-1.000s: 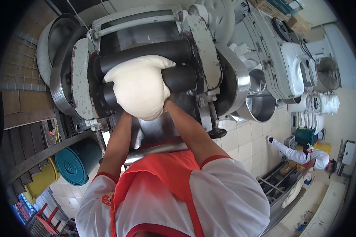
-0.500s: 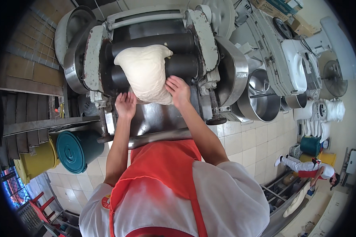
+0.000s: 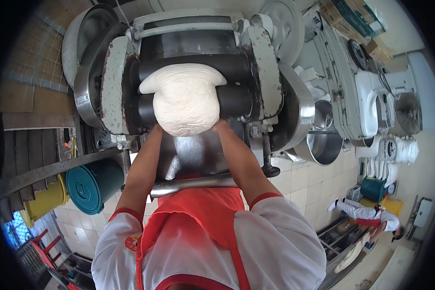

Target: The person uses a mechanical roller to process a large mass of dough, feeding it through the machine and catching it by hand to fold and repeat the process.

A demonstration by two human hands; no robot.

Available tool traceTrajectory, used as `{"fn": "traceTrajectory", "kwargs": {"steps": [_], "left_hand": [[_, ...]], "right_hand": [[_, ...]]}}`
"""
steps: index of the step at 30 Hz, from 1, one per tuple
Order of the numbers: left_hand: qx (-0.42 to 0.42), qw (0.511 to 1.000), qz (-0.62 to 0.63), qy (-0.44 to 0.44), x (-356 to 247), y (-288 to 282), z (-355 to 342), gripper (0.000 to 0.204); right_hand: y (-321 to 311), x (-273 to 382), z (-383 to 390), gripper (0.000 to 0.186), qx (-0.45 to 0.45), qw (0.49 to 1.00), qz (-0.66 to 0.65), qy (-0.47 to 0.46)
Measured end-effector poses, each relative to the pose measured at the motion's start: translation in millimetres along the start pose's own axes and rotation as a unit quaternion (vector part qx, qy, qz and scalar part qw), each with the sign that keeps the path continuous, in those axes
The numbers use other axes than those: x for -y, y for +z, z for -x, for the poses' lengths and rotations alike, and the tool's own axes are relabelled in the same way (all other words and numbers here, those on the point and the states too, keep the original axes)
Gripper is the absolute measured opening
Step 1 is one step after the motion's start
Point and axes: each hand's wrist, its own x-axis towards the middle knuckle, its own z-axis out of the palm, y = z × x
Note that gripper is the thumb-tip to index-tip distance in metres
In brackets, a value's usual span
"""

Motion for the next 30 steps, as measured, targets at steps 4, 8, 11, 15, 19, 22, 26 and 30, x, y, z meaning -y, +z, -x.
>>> {"fn": "traceTrajectory", "kwargs": {"steps": [4,8,11,15,19,22,26,30], "left_hand": [[0.107,0.993,0.017,0.044,25,8,3,0.053],[0.014,0.993,0.087,0.080,58,19,43,0.052],[-0.064,0.982,0.140,0.105,50,76,67,0.049],[-0.114,0.966,0.164,0.167,26,101,109,0.047],[-0.117,0.951,0.117,0.260,15,123,140,0.046],[-0.054,0.916,0.118,0.379,12,139,176,0.047],[-0.077,0.885,0.255,0.381,24,120,196,0.053],[-0.304,0.881,0.336,0.135,89,69,160,0.080]], "right_hand": [[10,-17,-18,0.055,0.098,0.985,0.113,-0.081],[82,-34,30,0.050,0.063,0.993,-0.020,-0.094],[84,-13,60,0.050,0.023,0.986,-0.075,-0.145],[136,-4,116,0.050,-0.041,0.978,0.003,-0.204],[161,1,157,0.048,-0.068,0.953,-0.004,-0.295],[167,8,194,0.050,-0.031,0.942,0.016,-0.334],[123,12,225,0.061,-0.060,0.939,-0.030,-0.338],[75,-36,214,0.075,-0.135,0.976,0.044,-0.162]]}}
